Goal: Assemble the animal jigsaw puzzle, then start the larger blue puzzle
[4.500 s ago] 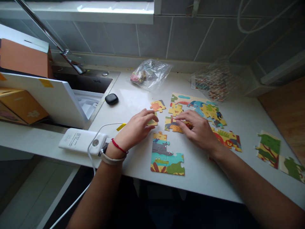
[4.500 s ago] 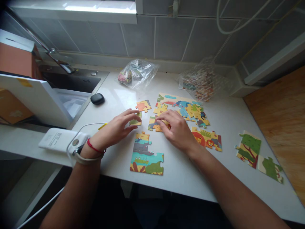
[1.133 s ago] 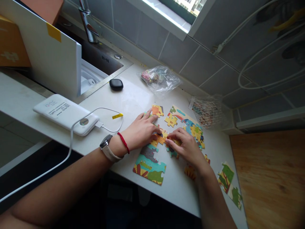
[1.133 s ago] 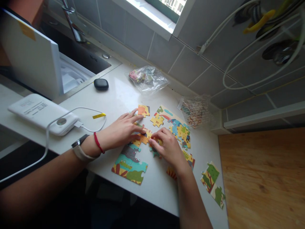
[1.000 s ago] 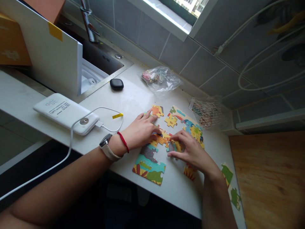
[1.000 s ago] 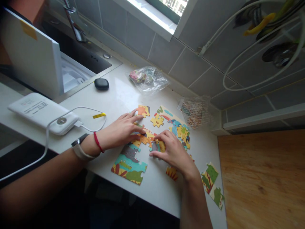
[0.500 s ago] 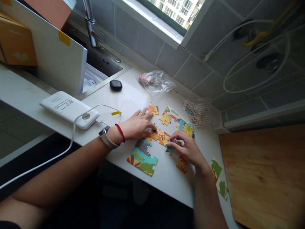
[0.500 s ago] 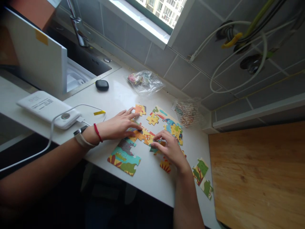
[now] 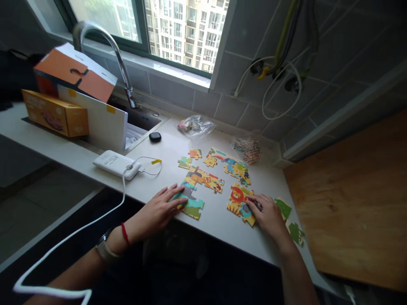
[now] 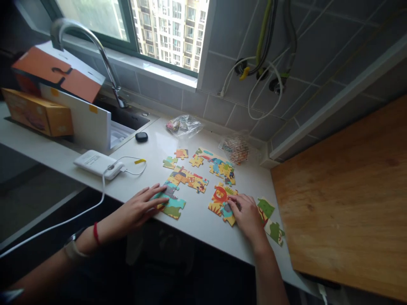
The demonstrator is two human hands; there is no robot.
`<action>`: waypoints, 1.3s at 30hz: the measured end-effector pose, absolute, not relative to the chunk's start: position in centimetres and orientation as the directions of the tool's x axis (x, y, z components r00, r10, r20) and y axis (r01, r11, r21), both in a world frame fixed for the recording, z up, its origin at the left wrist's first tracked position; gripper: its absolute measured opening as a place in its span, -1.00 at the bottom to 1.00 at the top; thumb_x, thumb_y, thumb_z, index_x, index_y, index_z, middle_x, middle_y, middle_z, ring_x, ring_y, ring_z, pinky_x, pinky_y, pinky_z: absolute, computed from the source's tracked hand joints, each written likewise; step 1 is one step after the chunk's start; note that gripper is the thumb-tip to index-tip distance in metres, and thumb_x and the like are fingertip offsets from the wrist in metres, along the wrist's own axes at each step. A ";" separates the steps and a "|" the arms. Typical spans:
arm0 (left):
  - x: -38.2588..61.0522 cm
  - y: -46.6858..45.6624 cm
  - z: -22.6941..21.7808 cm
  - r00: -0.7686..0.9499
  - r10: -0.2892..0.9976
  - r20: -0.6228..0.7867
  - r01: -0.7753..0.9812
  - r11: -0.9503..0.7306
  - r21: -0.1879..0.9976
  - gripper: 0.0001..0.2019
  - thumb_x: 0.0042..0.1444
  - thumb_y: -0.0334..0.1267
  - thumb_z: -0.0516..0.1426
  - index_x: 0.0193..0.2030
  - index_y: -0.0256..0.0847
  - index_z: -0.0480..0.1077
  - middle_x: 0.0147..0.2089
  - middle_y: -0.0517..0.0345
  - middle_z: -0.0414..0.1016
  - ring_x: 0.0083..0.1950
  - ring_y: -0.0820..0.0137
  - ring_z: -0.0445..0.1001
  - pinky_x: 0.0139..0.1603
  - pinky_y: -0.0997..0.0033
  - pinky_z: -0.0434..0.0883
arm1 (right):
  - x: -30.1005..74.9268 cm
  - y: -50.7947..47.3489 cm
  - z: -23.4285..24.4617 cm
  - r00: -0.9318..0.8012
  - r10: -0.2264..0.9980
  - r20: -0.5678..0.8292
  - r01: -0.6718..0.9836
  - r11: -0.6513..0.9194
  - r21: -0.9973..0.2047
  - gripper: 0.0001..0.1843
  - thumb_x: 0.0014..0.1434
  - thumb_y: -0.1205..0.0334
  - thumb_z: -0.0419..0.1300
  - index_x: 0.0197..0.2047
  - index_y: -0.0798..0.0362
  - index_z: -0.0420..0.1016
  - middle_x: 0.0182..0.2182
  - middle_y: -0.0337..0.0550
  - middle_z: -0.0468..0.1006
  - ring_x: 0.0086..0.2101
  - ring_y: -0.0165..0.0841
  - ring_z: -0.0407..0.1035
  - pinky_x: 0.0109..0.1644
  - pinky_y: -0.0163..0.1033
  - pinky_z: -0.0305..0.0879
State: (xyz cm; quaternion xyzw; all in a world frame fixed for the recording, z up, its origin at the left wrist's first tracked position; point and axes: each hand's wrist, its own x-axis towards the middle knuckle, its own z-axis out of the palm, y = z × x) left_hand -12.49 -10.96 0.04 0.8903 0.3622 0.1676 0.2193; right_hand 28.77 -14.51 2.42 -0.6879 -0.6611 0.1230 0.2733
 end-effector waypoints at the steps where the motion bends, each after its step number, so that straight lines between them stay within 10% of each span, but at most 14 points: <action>1: -12.3 -11.1 0.1 0.671 0.732 0.119 0.593 -0.626 0.507 -0.61 0.48 -0.25 0.02 0.37 0.05 0.41 0.57 0.03 0.17 0.58 0.00 0.13 0.50 -0.27 0.23 | 28.8 -14.5 2.5 0.067 0.970 0.235 0.875 0.056 -0.480 -0.64 0.32 -0.09 0.21 -0.08 -0.07 0.73 -0.11 0.01 0.67 -0.07 -0.04 0.50 0.08 0.10 0.44; 11: -8.9 -10.7 1.6 0.673 0.739 0.029 0.642 -0.603 0.474 -0.64 0.48 -0.28 0.02 0.27 0.07 0.49 0.55 0.06 0.21 0.53 0.08 0.26 0.51 -0.21 0.24 | 23.8 -5.7 3.2 -0.220 0.909 0.353 0.824 0.367 -0.432 -0.74 0.34 0.20 0.23 0.03 0.01 0.67 -0.05 0.01 0.61 -0.01 -0.09 0.46 0.17 0.04 0.39; 22: -8.2 -10.5 2.5 0.670 0.743 0.002 0.680 -0.614 0.401 -0.66 0.48 -0.17 0.02 0.26 0.07 0.51 0.55 0.08 0.22 0.55 0.08 0.21 0.51 -0.08 0.33 | 26.1 -3.1 -0.4 -0.025 0.872 0.489 0.766 0.331 -0.551 -0.50 0.21 0.58 0.06 0.00 0.00 0.71 -0.09 0.02 0.63 0.00 -0.11 0.41 0.19 -0.03 0.37; 39: -6.3 -8.5 1.5 0.719 0.689 -0.089 0.686 -0.683 0.252 -0.39 0.47 0.09 0.03 0.57 0.02 0.10 0.65 -0.04 -0.09 0.66 -0.02 -0.16 0.58 -0.27 0.02 | 26.4 -2.0 -0.6 0.385 0.819 0.425 0.460 0.229 -0.858 -0.57 0.14 0.46 0.02 -0.19 0.00 0.70 -0.16 -0.14 0.74 -0.08 -0.21 0.59 0.11 -0.15 0.45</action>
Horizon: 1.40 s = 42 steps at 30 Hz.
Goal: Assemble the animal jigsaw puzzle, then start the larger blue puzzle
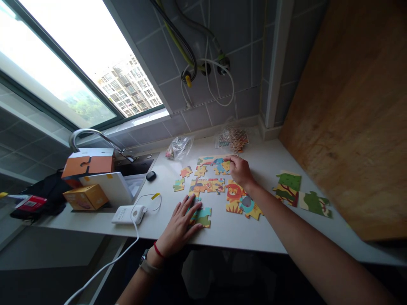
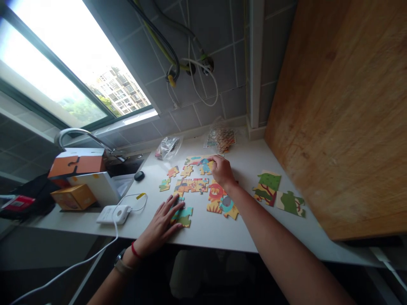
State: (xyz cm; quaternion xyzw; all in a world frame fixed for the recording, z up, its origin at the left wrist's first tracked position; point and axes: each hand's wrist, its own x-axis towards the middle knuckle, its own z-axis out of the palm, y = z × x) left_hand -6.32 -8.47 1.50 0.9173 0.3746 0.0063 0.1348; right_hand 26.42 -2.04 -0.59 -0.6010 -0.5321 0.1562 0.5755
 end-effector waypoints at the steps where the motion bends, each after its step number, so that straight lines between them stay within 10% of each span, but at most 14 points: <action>1: -6.2 -8.4 1.5 0.721 0.687 -0.093 0.685 -0.686 0.247 -0.38 0.47 0.10 0.01 0.57 0.02 0.09 0.66 -0.04 -0.11 0.66 -0.02 -0.18 0.58 -0.27 0.01 | 26.4 -2.0 -0.6 0.395 0.818 0.419 0.455 0.222 -0.863 -0.58 0.15 0.45 0.02 -0.18 -0.01 0.70 -0.17 -0.14 0.75 -0.08 -0.21 0.59 0.10 -0.15 0.45; 17: -5.2 -5.5 2.8 0.712 0.700 -0.057 0.685 -0.674 0.276 -0.40 0.48 0.10 -0.01 0.55 -0.06 0.13 0.64 -0.09 -0.03 0.65 -0.04 -0.12 0.56 -0.20 0.12 | 26.3 -1.6 -1.1 0.410 0.847 0.338 0.427 0.150 -0.892 -0.65 0.18 0.37 0.05 -0.24 -0.01 0.69 -0.28 -0.15 0.75 -0.24 -0.25 0.62 -0.10 -0.21 0.49; 28: 1.7 3.1 4.2 0.544 0.831 0.117 0.771 -0.551 0.319 -0.65 0.40 -0.06 0.16 0.21 -0.16 0.47 0.27 -0.09 0.51 0.24 0.12 0.54 0.29 0.12 0.46 | 25.5 -2.3 -0.5 0.294 0.840 0.456 0.529 0.254 -0.809 -0.66 0.14 0.46 0.08 -0.29 -0.01 0.68 -0.29 -0.11 0.71 -0.19 -0.20 0.56 0.04 -0.12 0.44; 33: 3.9 4.9 3.8 0.416 0.907 0.062 0.877 -0.419 0.235 -0.31 0.16 0.09 0.37 0.33 -0.18 0.34 0.10 -0.07 0.59 0.15 0.07 0.54 0.18 0.17 0.46 | 25.1 -2.5 -0.4 0.192 0.835 0.515 0.601 0.315 -0.734 -0.63 0.14 0.52 0.07 -0.27 -0.01 0.68 -0.25 -0.09 0.70 -0.14 -0.20 0.54 0.11 -0.10 0.42; 42: 2.1 5.3 4.0 0.389 0.921 -0.001 0.917 -0.386 0.102 -0.76 0.31 -0.10 0.21 0.05 -0.04 0.59 0.05 -0.05 0.54 0.09 0.12 0.53 0.10 0.22 0.45 | 24.4 -3.1 -0.5 -0.099 0.852 0.513 0.670 0.439 -0.599 -0.72 0.25 0.46 0.16 -0.13 0.05 0.69 -0.15 -0.01 0.68 -0.05 -0.16 0.50 0.15 -0.03 0.43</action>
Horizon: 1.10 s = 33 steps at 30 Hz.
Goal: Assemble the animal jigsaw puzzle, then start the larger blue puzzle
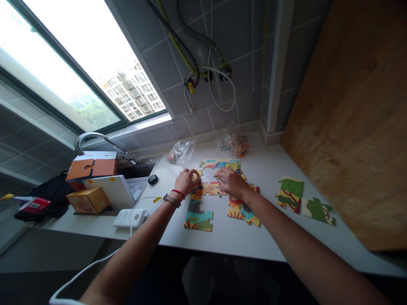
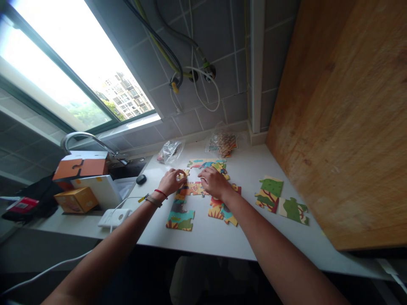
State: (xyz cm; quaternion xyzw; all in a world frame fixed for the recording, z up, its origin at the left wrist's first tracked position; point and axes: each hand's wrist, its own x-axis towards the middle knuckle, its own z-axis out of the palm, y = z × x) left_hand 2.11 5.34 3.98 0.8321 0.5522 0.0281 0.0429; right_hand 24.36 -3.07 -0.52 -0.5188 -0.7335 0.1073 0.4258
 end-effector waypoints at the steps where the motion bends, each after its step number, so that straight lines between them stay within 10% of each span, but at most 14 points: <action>1: 1.7 5.4 4.0 0.379 0.925 -0.001 0.922 -0.377 0.089 -0.76 0.32 -0.10 0.20 0.04 -0.04 0.59 0.05 -0.05 0.53 0.10 0.12 0.53 0.09 0.22 0.45 | 24.3 -3.1 -0.6 -0.127 0.852 0.508 0.683 0.447 -0.578 -0.72 0.25 0.45 0.18 -0.11 0.07 0.70 -0.11 0.01 0.67 -0.02 -0.14 0.49 0.17 -0.01 0.42; 11: -0.4 1.7 5.3 0.347 0.933 0.098 0.937 -0.348 -0.003 -0.64 0.39 -0.24 0.10 0.29 -0.11 0.42 0.35 -0.13 0.40 0.35 -0.01 0.37 0.27 -0.02 0.41 | 25.2 -3.0 -1.0 -0.112 0.938 0.330 0.887 0.244 -0.393 -0.64 0.37 0.38 0.11 0.10 0.14 0.67 0.23 0.14 0.55 0.28 -0.08 0.33 0.47 0.04 0.15; 15: -2.3 -3.6 5.2 0.803 0.596 -0.001 0.582 -0.784 0.216 -0.39 0.36 0.05 0.19 0.48 0.02 0.21 0.52 -0.05 0.21 0.46 0.04 0.32 0.41 -0.01 0.38 | 26.0 -3.0 -1.1 0.006 0.958 0.288 0.926 0.103 -0.364 -0.55 0.43 0.32 0.02 0.24 0.13 0.59 0.35 0.14 0.43 0.37 -0.03 0.22 0.47 0.04 0.15; 19: -4.8 -5.5 3.9 0.851 0.505 -0.147 0.525 -0.808 0.267 -0.01 0.12 0.35 0.28 0.57 -0.03 0.09 0.63 -0.16 -0.04 0.61 -0.18 0.00 0.51 -0.21 0.23 | 26.8 -2.6 -2.1 0.018 0.973 0.232 0.931 0.068 -0.359 -0.51 0.47 0.21 0.01 0.33 0.10 0.52 0.40 0.10 0.37 0.39 0.01 0.19 0.48 0.10 0.09; 33: -6.0 -3.5 3.6 0.863 0.474 -0.173 0.503 -0.778 0.378 -0.18 0.28 0.29 0.18 0.54 -0.09 0.17 0.65 -0.10 -0.12 0.65 -0.06 -0.16 0.59 -0.19 0.08 | 28.4 -1.2 -3.1 -0.081 0.983 0.163 0.883 0.146 -0.447 -0.53 0.45 0.22 0.07 0.33 0.01 0.53 0.43 0.03 0.34 0.42 -0.06 0.17 0.53 0.12 0.02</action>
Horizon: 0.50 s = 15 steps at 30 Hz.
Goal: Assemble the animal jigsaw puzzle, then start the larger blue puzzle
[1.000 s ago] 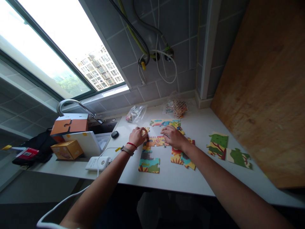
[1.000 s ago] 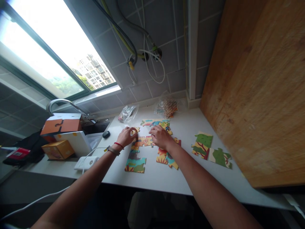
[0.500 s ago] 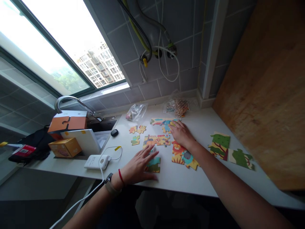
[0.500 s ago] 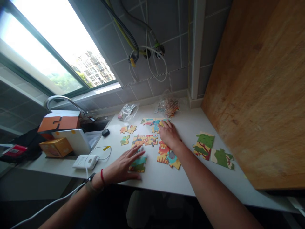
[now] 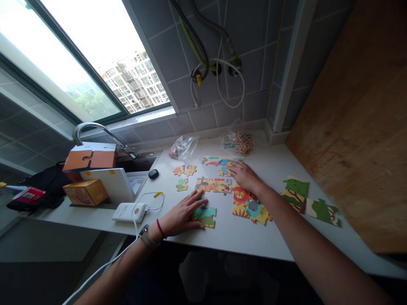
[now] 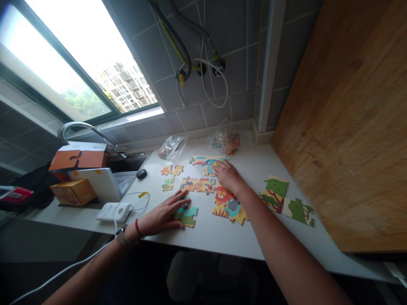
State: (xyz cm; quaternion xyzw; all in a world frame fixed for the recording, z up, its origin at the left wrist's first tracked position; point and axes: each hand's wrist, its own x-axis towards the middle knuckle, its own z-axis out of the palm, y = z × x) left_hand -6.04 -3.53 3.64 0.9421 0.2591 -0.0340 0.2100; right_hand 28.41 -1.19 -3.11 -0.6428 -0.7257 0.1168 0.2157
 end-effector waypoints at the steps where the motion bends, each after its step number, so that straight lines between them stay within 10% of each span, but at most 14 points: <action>1: -6.1 -3.5 3.5 0.863 0.476 -0.168 0.502 -0.776 0.381 -0.18 0.27 0.29 0.18 0.53 -0.08 0.18 0.65 -0.10 -0.12 0.65 -0.07 -0.15 0.59 -0.19 0.08 | 28.5 -1.2 -3.1 -0.085 0.983 0.162 0.881 0.149 -0.448 -0.53 0.45 0.21 0.06 0.33 0.02 0.52 0.43 0.04 0.34 0.42 -0.07 0.17 0.53 0.11 0.02; 15: -6.0 -1.2 2.9 0.868 0.486 -0.105 0.469 -0.729 0.499 -0.08 0.11 0.23 0.36 0.53 -0.04 0.19 0.61 -0.15 0.03 0.63 -0.07 -0.04 0.58 -0.18 0.11 | 28.9 -1.6 -2.1 -0.153 0.966 0.207 0.859 0.234 -0.456 -0.52 0.40 0.17 0.15 0.31 0.11 0.53 0.39 0.13 0.38 0.40 -0.09 0.23 0.57 0.11 -0.05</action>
